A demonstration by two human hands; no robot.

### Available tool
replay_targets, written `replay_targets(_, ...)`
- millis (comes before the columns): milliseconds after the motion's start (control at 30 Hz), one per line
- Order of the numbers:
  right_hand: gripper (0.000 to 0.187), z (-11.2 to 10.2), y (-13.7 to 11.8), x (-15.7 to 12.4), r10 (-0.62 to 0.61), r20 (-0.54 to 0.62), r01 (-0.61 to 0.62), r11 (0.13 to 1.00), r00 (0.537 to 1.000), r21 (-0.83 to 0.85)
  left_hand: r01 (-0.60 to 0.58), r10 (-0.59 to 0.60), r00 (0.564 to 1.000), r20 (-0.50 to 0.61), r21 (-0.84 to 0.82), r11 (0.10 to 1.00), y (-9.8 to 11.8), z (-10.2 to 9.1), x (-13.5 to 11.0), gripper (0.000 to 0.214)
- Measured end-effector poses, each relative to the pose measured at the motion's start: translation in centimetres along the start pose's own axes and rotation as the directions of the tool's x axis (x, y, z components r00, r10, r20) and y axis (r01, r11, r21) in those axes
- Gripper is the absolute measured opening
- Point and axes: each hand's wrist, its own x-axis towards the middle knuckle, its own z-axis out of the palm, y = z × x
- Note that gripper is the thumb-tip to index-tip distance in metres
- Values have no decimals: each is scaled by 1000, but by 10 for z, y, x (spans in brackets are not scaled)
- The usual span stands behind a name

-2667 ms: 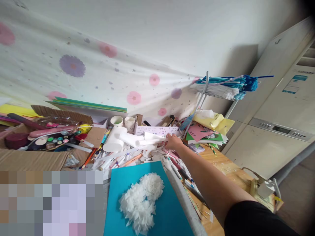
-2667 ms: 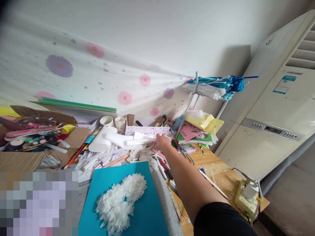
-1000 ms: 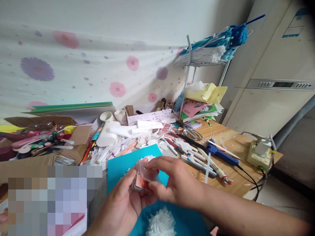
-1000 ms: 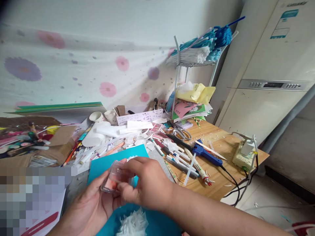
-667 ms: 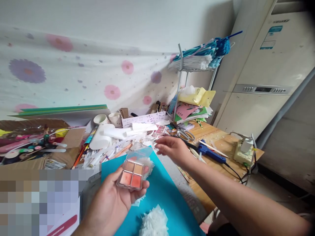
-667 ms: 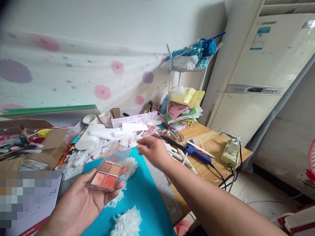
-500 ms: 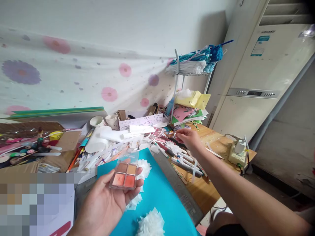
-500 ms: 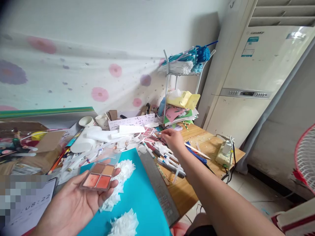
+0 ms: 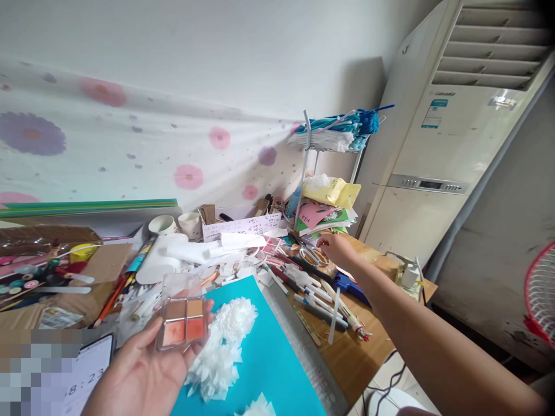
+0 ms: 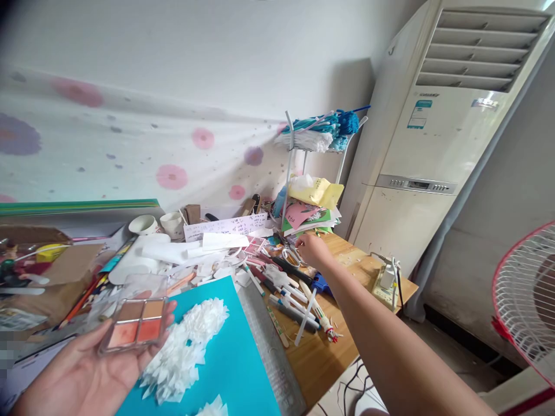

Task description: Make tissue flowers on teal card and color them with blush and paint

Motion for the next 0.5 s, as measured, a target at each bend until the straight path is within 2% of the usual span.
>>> replay_targets(267,29,12,-1,24,-51,112,71,980,992,-184,-24,23,999,32,6,1000,-1,-13,13,39)
replay_targets(500,29,30,9,17,-51,258,116,963,965,-243,-16,15,997,82,9,1000,-8,-26,21,44)
